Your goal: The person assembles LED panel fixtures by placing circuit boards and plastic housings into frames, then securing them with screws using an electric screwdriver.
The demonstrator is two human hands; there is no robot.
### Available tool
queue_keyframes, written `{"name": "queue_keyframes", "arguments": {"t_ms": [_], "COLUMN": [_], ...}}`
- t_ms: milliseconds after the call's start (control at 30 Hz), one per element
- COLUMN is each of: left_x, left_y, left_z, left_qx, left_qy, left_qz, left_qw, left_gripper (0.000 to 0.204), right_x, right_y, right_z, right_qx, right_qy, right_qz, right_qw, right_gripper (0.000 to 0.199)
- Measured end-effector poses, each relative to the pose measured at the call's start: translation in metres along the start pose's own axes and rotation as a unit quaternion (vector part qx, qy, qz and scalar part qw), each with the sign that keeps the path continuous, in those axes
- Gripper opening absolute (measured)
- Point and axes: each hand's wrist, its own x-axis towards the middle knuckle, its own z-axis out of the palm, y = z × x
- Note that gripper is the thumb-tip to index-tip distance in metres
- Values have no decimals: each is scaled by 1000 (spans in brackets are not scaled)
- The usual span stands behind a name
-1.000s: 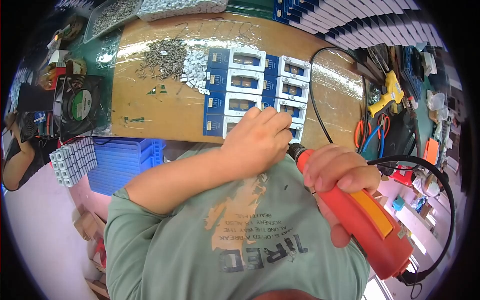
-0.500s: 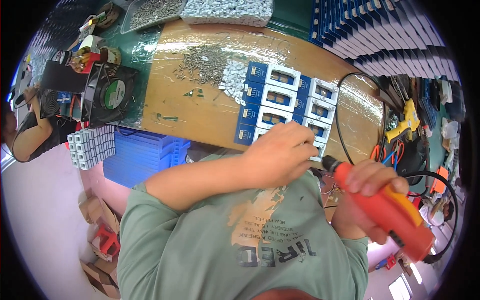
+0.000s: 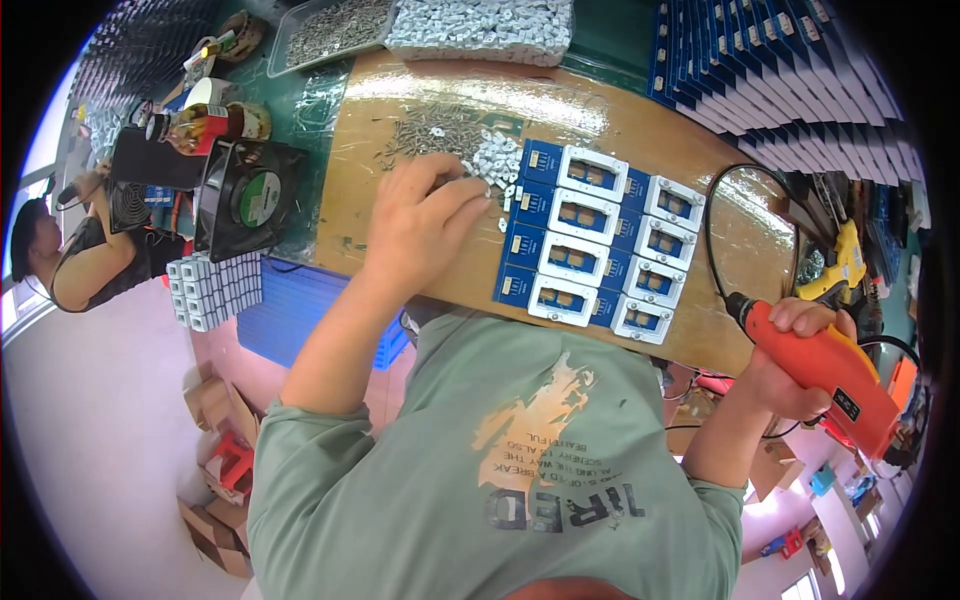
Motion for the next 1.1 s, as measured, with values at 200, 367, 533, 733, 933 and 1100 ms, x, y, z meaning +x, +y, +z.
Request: {"name": "queue_keyframes", "arguments": {"t_ms": [200, 367, 533, 733, 933, 1100], "left_x": [10, 26, 7, -19, -28, -30], "left_y": [-2, -37, -14, 25, 23, 24], "left_z": [-7, -9, -8, -4, -7, -6], "left_qx": [13, -27, 25, 40, -30, -15], "left_qy": [68, -38, -97, -120, -38, 1], "left_qz": [-65, -131, -68, -111, -88, -66], "left_qw": [995, 990, 993, 986, 995, 998], "left_gripper": [28, 56, 69, 80, 53, 21], "right_x": [0, 1, 1, 2, 2, 2], "right_y": [1, 1, 1, 1, 2, -5], "right_z": [0, -2, -1, -1, -1, -5], "right_qx": [-9, 12, 19, 15, 6, 8], "right_qy": [-8, -26, -10, -19, -19, -17], "right_qz": [-1, 5, 23, 10, 6, 10], "right_qw": [1000, 1000, 999, 1000, 1000, 1000], "right_gripper": [93, 93, 93, 92, 96, 97]}}
